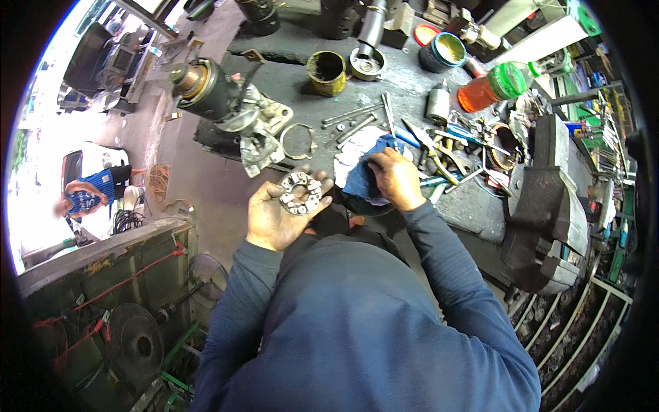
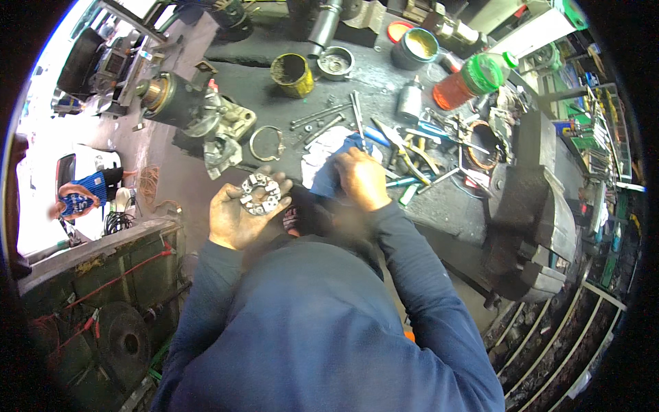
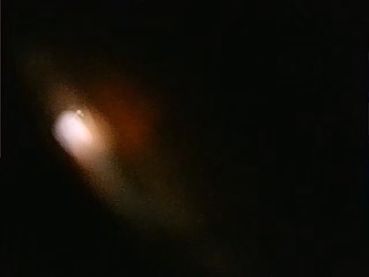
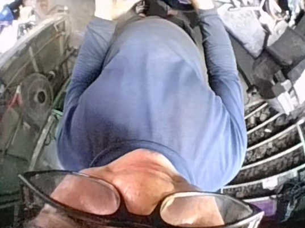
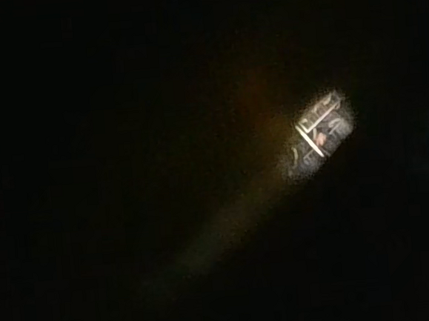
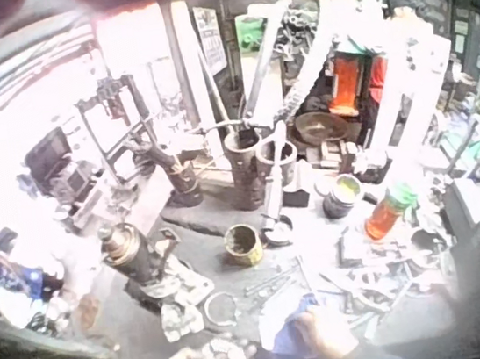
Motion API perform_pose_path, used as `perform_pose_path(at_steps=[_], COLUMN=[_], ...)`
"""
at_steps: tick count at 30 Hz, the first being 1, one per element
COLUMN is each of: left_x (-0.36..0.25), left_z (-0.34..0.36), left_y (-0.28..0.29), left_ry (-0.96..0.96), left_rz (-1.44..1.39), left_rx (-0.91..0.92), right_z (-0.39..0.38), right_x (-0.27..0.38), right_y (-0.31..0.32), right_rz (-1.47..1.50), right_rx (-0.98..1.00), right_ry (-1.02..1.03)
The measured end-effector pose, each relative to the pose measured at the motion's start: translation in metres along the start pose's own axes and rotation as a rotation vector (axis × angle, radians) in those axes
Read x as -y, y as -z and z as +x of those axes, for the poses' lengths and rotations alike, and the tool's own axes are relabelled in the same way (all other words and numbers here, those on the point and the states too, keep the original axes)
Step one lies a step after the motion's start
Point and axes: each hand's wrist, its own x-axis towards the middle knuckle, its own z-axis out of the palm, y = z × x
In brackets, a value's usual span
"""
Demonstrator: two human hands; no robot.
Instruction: The person uses pliers to manipulate small metal components on a workbench, then moves to a grinding machine to grind a small part. They return to the workbench and continue using pliers to adjust and assemble the components.
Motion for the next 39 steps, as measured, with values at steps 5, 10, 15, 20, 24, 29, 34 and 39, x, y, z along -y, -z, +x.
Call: perform_pose_path(at_steps=[5, 10, 15, 20, 24, 29, 34, 39], left_x=[-0.005, 0.0, 0.002, -0.001, -0.006, -0.009, -0.007, -0.011], left_z=[-0.007, -0.003, -0.004, -0.009, -0.028, -0.032, -0.035, -0.037], left_y=[0.013, 0.022, 0.018, 0.017, 0.011, 0.001, 0.001, 0.003], left_ry=[0.004, -0.023, -0.118, -0.132, -0.204, -0.179, -0.217, -0.221], left_rz=[-0.011, 0.034, 0.009, 0.033, 0.039, -0.062, -0.039, -0.061], left_rx=[0.087, 0.065, 0.069, 0.197, 0.135, 0.185, 0.168, 0.198], right_z=[-0.007, -0.017, 0.006, 0.012, 0.015, -0.002, -0.003, -0.006], right_x=[0.01, 0.007, 0.022, 0.016, 0.086, 0.13, 0.139, 0.15], right_y=[0.026, 0.014, 0.005, 0.004, 0.056, 0.054, 0.042, 0.052], right_rz=[0.139, -0.234, -0.191, -0.142, 0.432, 0.743, 0.667, 0.747], right_rx=[-0.014, 0.086, -0.042, -0.085, 0.031, 0.233, 0.22, 0.285], right_ry=[-0.173, -0.072, -0.242, -0.246, -0.339, -0.247, -0.056, -0.18])
